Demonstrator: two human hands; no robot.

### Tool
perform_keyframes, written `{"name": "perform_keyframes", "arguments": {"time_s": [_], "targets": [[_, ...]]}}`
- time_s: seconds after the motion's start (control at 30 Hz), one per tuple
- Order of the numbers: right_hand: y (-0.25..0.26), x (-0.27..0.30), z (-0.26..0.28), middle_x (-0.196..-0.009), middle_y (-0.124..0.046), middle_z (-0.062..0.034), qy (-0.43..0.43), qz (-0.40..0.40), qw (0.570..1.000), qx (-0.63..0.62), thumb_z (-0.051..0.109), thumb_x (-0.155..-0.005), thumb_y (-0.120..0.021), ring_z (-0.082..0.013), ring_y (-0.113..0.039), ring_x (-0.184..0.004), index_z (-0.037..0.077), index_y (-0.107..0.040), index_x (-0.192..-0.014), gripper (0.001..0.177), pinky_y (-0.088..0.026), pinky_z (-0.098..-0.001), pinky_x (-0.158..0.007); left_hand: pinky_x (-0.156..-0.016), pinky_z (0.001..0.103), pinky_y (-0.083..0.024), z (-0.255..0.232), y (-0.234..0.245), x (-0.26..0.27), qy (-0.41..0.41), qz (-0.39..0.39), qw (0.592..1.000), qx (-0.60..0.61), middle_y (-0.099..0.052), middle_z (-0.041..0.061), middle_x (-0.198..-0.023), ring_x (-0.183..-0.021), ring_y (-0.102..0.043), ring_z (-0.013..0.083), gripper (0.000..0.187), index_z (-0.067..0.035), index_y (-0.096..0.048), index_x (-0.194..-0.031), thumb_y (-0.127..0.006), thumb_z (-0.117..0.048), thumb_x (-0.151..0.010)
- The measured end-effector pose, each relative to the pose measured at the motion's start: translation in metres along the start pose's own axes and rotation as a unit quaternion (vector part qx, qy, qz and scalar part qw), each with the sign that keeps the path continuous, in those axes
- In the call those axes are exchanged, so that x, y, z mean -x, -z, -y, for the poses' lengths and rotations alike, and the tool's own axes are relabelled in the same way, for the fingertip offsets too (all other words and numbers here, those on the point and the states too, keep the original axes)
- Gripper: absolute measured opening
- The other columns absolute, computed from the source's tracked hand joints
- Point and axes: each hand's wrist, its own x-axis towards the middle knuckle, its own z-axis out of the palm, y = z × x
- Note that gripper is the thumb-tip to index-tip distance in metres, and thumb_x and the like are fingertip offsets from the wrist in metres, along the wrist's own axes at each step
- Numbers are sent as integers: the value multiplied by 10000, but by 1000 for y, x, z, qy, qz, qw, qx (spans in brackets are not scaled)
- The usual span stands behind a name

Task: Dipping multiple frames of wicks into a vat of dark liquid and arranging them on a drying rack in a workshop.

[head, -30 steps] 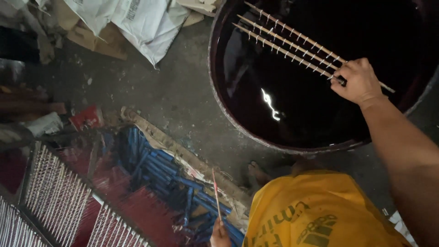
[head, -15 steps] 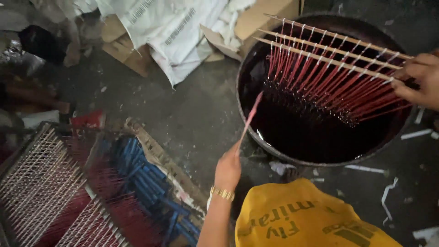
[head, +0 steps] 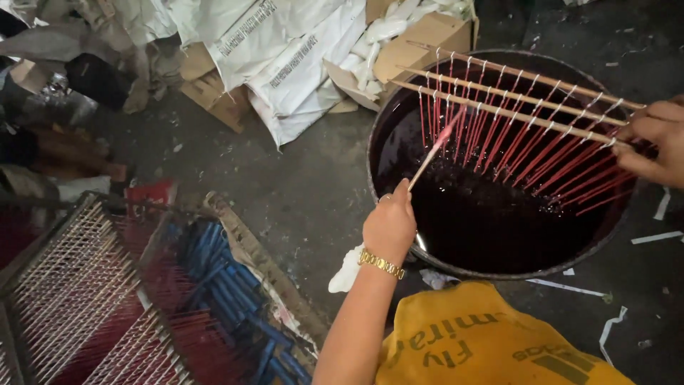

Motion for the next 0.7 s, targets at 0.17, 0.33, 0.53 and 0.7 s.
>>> {"name": "perform_keyframes", "arguments": {"time_s": [0.17, 0.33, 0.53, 0.7], "targets": [[-18, 7, 7, -1021, -718, 50, 5, -9, 999, -44, 348, -885, -748, -166, -720, -1063, 226, -745, -973, 150, -476, -367, -1158, -447, 519, -511, -7, 2, 2, 34, 24, 999, 8, -667, 138, -874, -631, -652, 387, 423, -164, -563, -1446, -454, -239, -1044], [-36, 10, 2, -1042, -709, 159, 5, 68, 994, 89, 495, -853, -730, -52, -718, -1093, 339, -725, -976, 198, -455, -299, -1163, -504, 553, -524, 4, 6, 9, 19, -26, 999, 25, -701, 165, -908, -710, -674, 411, 408, -194, -574, -1435, -487, -227, -1038], [-18, -6, -23, -913, -650, -11, 18, 17, 999, -34, 461, -859, -686, -269, -678, -961, 263, -697, -899, 203, -437, -473, -1133, -966, 488, -530, 71, 17, 45, 33, -13, 994, 104, -633, 123, -1431, -1176, -684, 369, 525, -231, -531, -1488, -290, -229, -1022], [48, -52, -37, -1093, -739, 163, 84, 18, 977, 193, 599, -873, -670, -47, -736, -1082, 362, -756, -1051, 309, -483, -262, -1181, -1013, 360, -520, 207, -47, 151, 144, -116, 982, 38, -689, 122, -1343, -1198, -674, 266, 453, -56, -603, -1398, -368, -291, -1090]]}}
